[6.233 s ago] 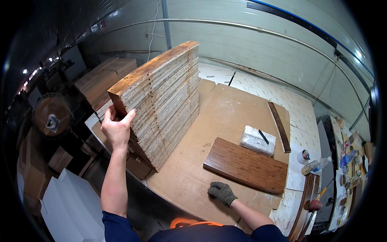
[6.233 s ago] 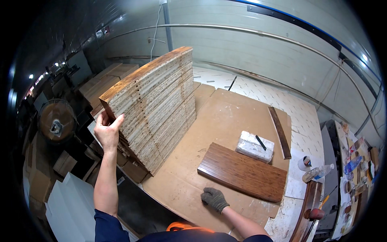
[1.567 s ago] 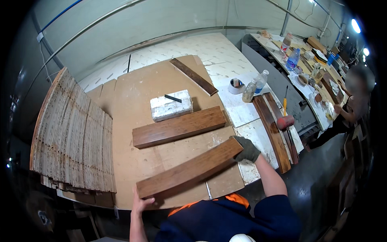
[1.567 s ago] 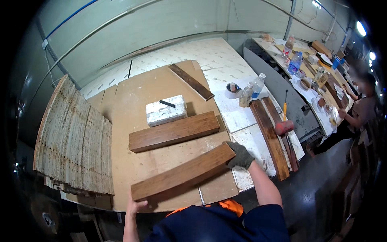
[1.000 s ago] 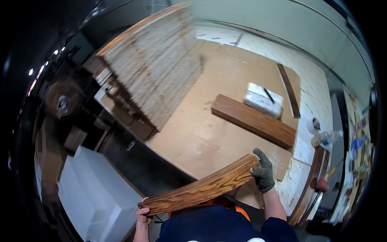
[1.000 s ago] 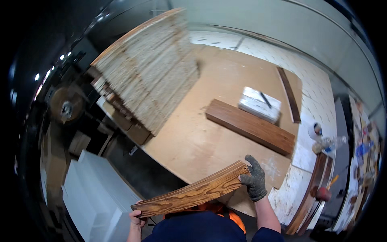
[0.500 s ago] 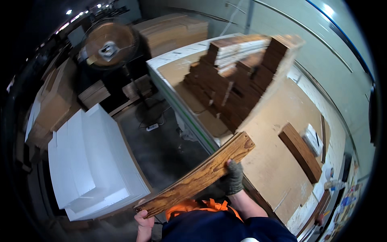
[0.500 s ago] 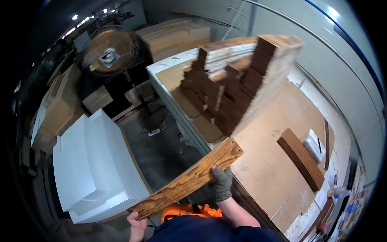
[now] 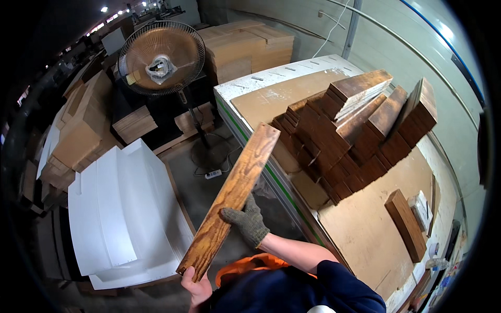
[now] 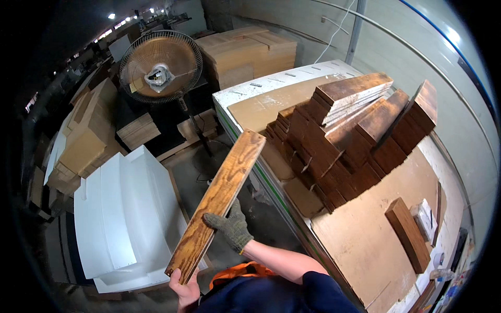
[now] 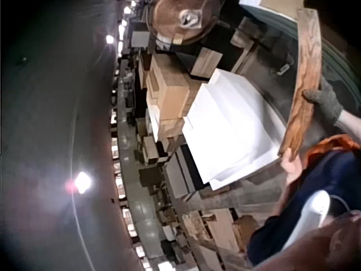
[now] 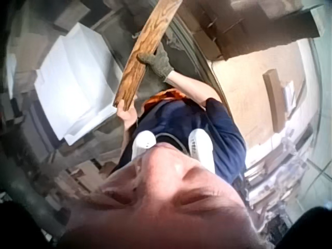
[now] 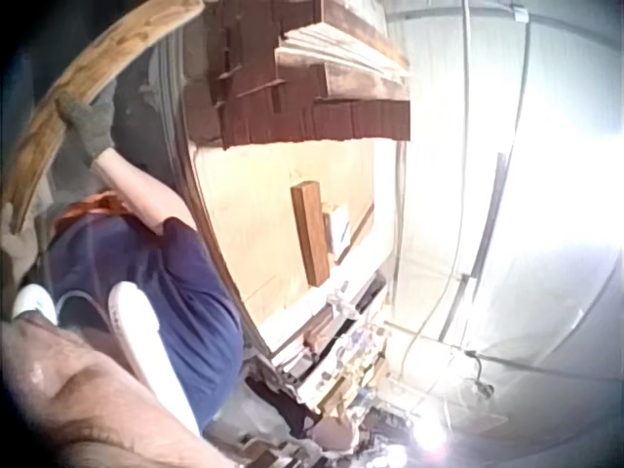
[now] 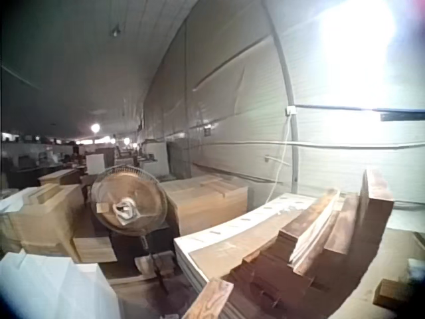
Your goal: The person rubs a wood panel, then takes curved wood components from a stack and places them onto a separate stack on a workbench.
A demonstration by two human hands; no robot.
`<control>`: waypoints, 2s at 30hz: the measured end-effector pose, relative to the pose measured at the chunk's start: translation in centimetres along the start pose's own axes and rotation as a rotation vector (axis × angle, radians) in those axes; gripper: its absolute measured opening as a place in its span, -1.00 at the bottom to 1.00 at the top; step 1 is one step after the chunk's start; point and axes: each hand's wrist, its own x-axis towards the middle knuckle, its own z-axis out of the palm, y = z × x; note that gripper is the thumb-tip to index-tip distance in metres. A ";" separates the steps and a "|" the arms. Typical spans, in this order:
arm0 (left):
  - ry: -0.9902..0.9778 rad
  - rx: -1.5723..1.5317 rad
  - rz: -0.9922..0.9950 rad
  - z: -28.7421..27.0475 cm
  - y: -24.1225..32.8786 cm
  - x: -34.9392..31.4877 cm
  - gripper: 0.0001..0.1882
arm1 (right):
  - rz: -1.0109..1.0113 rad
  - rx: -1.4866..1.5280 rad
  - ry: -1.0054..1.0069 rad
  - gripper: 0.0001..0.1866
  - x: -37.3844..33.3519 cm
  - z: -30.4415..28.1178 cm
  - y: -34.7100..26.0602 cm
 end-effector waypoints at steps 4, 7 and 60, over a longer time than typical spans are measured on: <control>0.085 0.033 0.020 3.9 1.0 3.3 -0.52 | 0.019 0.124 -0.030 -0.26 6.0 0.8 0.0; 0.078 0.070 0.019 6.9 1.1 6.0 -0.53 | 0.062 0.246 -0.058 -0.31 9.7 0.3 -0.7; -0.662 0.617 -0.718 38.0 -14.0 32.0 -0.45 | 0.102 0.249 0.563 -0.51 10.8 -8.2 2.6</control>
